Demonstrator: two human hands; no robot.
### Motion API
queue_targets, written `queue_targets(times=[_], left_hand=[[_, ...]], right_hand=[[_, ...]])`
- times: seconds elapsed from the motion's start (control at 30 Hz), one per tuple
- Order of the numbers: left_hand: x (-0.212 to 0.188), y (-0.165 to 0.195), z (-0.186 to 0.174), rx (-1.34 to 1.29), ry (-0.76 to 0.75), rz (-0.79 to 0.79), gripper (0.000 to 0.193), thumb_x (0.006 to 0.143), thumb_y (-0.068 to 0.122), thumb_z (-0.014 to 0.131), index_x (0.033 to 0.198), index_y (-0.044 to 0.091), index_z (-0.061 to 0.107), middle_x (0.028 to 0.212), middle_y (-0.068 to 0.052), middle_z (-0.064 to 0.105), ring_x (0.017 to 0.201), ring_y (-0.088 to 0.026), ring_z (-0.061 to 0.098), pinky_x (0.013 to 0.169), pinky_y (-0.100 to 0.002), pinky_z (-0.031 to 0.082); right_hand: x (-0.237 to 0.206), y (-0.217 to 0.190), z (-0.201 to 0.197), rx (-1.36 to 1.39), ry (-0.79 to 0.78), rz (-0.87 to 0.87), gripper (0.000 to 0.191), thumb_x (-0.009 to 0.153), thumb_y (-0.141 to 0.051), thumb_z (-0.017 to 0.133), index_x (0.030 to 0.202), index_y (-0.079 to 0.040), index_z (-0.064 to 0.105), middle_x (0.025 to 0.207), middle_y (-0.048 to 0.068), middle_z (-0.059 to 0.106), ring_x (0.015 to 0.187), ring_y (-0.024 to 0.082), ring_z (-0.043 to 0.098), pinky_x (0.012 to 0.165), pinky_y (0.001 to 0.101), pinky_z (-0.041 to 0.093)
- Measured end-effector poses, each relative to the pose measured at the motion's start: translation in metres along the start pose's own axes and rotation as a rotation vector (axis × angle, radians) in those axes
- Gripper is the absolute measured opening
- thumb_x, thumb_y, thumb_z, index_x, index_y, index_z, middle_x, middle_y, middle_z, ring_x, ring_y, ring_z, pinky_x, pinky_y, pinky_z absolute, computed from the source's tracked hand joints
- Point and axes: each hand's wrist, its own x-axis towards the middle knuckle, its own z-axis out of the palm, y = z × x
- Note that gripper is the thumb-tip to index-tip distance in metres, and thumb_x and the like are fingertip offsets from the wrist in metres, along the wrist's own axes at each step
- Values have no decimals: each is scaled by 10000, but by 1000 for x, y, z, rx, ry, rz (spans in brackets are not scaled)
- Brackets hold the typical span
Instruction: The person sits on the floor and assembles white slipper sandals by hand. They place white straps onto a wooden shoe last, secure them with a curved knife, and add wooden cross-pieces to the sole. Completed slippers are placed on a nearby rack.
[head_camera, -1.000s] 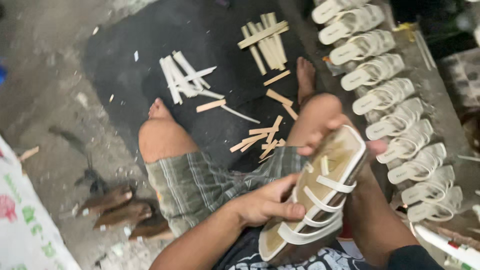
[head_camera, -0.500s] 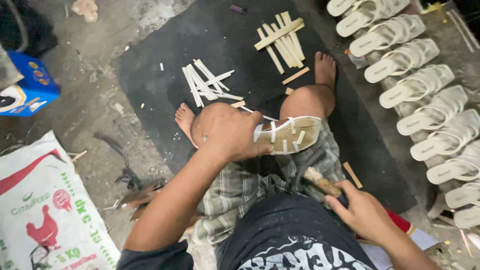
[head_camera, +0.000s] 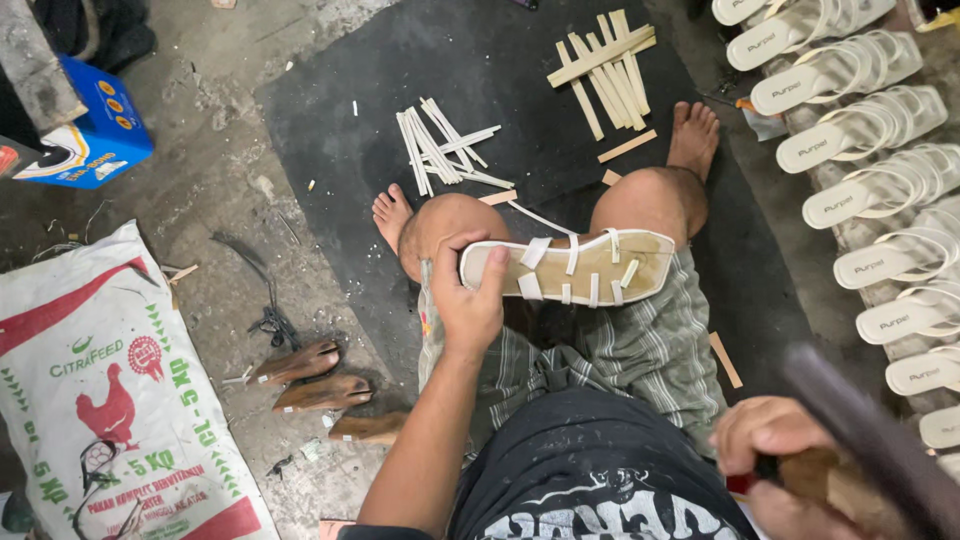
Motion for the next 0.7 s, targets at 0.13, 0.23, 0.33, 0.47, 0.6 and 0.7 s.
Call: queue_targets(times=[0.13,0.23,0.33,0.47,0.6,0.7], left_hand=[[3,0,-1,20,3,54,265,950,198,745,1109,12,647,1063,-97,672,1029,-199,649,963,-326,502],[5,2,1,29,10,50,262,942,189,743,1108,11,645,1058,-99,671,1025,-205,649,958,-327,500],[5,5,0,31,3,34,262,945,182,742,1111,8,639,1078,-102,668,1038,-207,646,973,-331,499],[3,8,-3,5,-4,6,262,945,178,737,1119,8,639,1084,-99,662,1038,-209,642,973,-335,498],[0,8,-3,53,2,13,251,944,170,738,1116,9,649,1070,-101,660,1045,-213,637,978,-339,487],[-3,6,-3,65,-8,8,260,952,176,737,1125,8,639,1098,-105,661,1073,-211,634,994,-337,482]], right_hand=[[28,47,11,-856,113,455,194,997,-246,576,989,-80,675,675,54,632,556,147,563,535,294,459],[34,51,3,-827,155,669,237,979,-255,573,955,-57,700,564,75,610,491,175,587,481,318,470],[27,48,7,-299,271,194,306,1046,-310,511,1121,-39,635,728,24,599,597,73,528,492,243,429],[41,46,7,-1188,2,134,193,1038,-267,505,959,-121,602,695,53,565,649,202,564,611,350,464],[46,31,3,-560,231,546,274,966,-235,533,1106,-12,612,708,53,565,602,161,526,487,299,418],[43,27,-8,-60,427,283,288,1008,-296,541,1064,-22,611,776,36,593,645,120,530,498,250,410]])
